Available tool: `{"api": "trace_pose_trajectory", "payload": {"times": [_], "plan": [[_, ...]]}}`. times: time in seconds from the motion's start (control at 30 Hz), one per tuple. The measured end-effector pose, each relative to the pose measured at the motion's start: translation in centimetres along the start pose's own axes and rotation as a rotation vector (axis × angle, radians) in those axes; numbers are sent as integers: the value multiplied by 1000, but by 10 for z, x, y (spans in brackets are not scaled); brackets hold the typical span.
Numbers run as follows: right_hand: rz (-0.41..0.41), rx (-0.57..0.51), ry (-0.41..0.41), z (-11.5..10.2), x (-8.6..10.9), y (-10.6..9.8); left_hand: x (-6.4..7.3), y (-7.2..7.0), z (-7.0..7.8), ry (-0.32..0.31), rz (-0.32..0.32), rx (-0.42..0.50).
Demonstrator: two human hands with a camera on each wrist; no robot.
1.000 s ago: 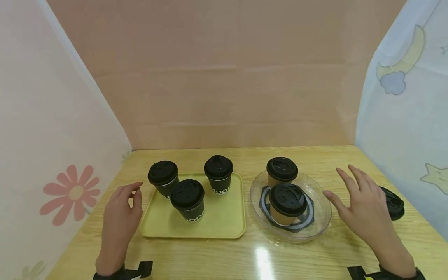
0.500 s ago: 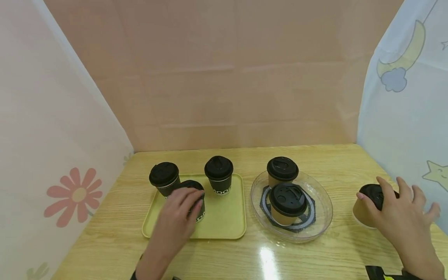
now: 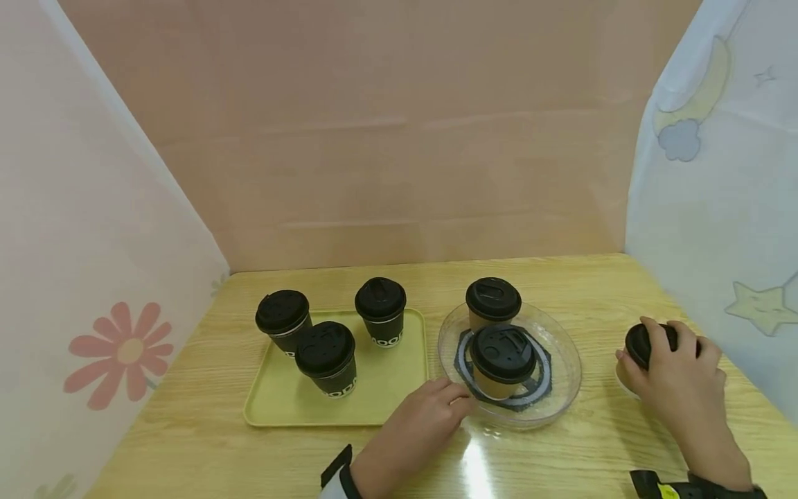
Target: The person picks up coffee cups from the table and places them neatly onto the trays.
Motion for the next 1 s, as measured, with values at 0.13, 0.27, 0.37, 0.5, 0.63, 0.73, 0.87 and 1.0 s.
{"api": "trace_pose_trajectory", "payload": {"times": [0.13, 0.27, 0.37, 0.5, 0.63, 0.73, 0.87, 1.0], "plan": [[25, -1, -4, -3, -1, 0, -1, 12, 10, 33, -16, -57], [74, 5, -25, -5, -3, -5, -3, 17, 10, 12, -29, -59], [87, 9, -32, -6, -3, -7, -5, 17, 7, -7, -22, -33], [75, 10, -23, -5, 0, -6, -6, 18, -1, -37, -43, -8], [82, 13, -24, -5, 0, -6, -7, 21, -14, -83, -76, 29], [87, 14, -24, -5, 1, -6, -9, 21, -22, -119, -93, 81], [84, 11, -21, -5, 0, -6, -12, 23, -34, -171, -110, 119], [90, 12, -19, -6, 0, -7, -15, 28, -48, -231, -139, 156]]}}
Point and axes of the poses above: each hand's wrist, its own x-axis away from the middle knuckle, its own y-axis out of the palm, z = x × y, the point moved 10 cm from there along -x, towards the middle knuckle, and after that the axes turned 14 degrees about -y, right-handed, at the moved point
